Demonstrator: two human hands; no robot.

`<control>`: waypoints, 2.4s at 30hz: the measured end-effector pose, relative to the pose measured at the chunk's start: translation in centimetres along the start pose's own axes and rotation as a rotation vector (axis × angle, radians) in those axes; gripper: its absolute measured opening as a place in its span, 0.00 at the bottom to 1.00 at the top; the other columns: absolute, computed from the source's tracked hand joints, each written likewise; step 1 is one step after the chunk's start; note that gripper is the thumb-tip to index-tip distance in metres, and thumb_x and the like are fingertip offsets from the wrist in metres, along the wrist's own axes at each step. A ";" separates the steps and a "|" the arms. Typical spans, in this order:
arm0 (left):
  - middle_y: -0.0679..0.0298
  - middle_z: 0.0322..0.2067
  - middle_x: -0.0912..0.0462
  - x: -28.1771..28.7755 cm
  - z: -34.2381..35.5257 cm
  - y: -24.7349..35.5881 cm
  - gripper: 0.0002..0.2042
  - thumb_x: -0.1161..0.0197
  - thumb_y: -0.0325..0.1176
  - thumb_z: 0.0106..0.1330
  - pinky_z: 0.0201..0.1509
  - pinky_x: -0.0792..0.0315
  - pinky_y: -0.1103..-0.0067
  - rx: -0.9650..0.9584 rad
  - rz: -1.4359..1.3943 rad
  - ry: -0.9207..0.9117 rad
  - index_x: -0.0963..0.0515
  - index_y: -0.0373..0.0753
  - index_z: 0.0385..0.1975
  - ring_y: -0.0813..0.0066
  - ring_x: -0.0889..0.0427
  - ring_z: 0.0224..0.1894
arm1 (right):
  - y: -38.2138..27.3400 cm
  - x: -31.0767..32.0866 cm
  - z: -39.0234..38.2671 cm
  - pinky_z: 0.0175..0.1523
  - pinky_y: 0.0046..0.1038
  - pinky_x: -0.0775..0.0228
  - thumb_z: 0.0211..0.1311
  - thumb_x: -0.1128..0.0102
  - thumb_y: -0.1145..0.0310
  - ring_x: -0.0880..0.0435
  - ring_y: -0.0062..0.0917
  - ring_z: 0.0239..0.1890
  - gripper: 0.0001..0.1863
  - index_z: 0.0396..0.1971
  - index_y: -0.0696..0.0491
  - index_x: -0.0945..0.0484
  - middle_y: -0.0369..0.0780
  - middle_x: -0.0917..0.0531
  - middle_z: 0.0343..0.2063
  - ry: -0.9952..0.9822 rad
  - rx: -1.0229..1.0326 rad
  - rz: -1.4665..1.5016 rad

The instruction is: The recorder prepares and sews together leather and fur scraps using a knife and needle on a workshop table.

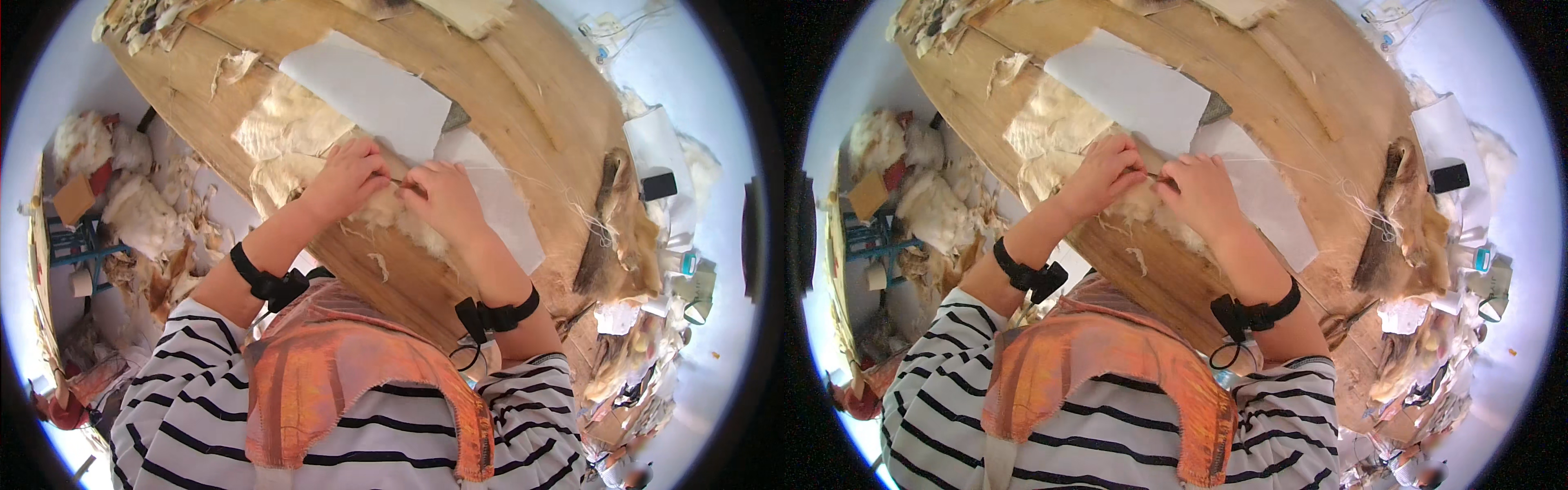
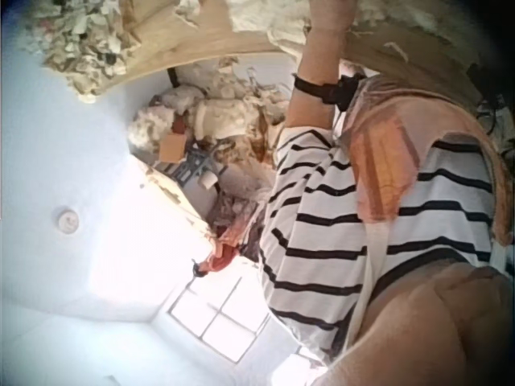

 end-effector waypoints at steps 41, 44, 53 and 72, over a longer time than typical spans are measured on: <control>0.66 0.41 0.22 -0.3 0.0 -0.1 0.03 0.33 0.34 0.62 0.56 0.30 0.65 0.067 0.057 0.257 0.17 0.45 0.33 0.59 0.25 0.48 | -0.1 0.1 3.5 0.44 0.40 0.21 0.62 0.37 0.60 0.17 0.35 0.47 0.11 0.42 0.47 0.23 0.38 0.20 0.38 -0.171 0.155 -0.246; 0.66 0.41 0.22 -0.4 0.1 0.1 0.03 0.33 0.34 0.63 0.56 0.30 0.65 0.051 0.091 0.249 0.17 0.45 0.34 0.59 0.25 0.48 | -0.3 -0.5 3.1 0.42 0.41 0.21 0.57 0.33 0.59 0.18 0.35 0.47 0.18 0.44 0.50 0.25 0.40 0.22 0.39 -0.140 0.163 -0.273; 0.64 0.42 0.21 -0.4 0.3 -0.2 0.04 0.33 0.32 0.62 0.55 0.30 0.64 -0.017 0.042 0.291 0.19 0.43 0.34 0.58 0.24 0.47 | 0.4 -1.2 2.8 0.37 0.40 0.23 0.51 0.32 0.62 0.17 0.37 0.40 0.18 0.41 0.48 0.26 0.40 0.22 0.36 0.083 0.156 -0.189; 0.60 0.41 0.20 -0.8 0.6 -1.3 0.07 0.37 0.24 0.60 0.51 0.28 0.65 -0.078 -0.034 0.286 0.20 0.38 0.37 0.55 0.22 0.45 | -1.9 -2.1 0.6 0.31 0.26 0.22 0.59 0.40 0.67 0.19 0.25 0.38 0.07 0.37 0.43 0.27 0.33 0.24 0.39 0.336 0.607 -0.399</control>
Point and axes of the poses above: each hand's wrist, its own z-axis towards the middle knuckle, its own x-axis out of the back of the hand, y = z × x, the point moved 6 cm from there along z, towards the middle knuckle
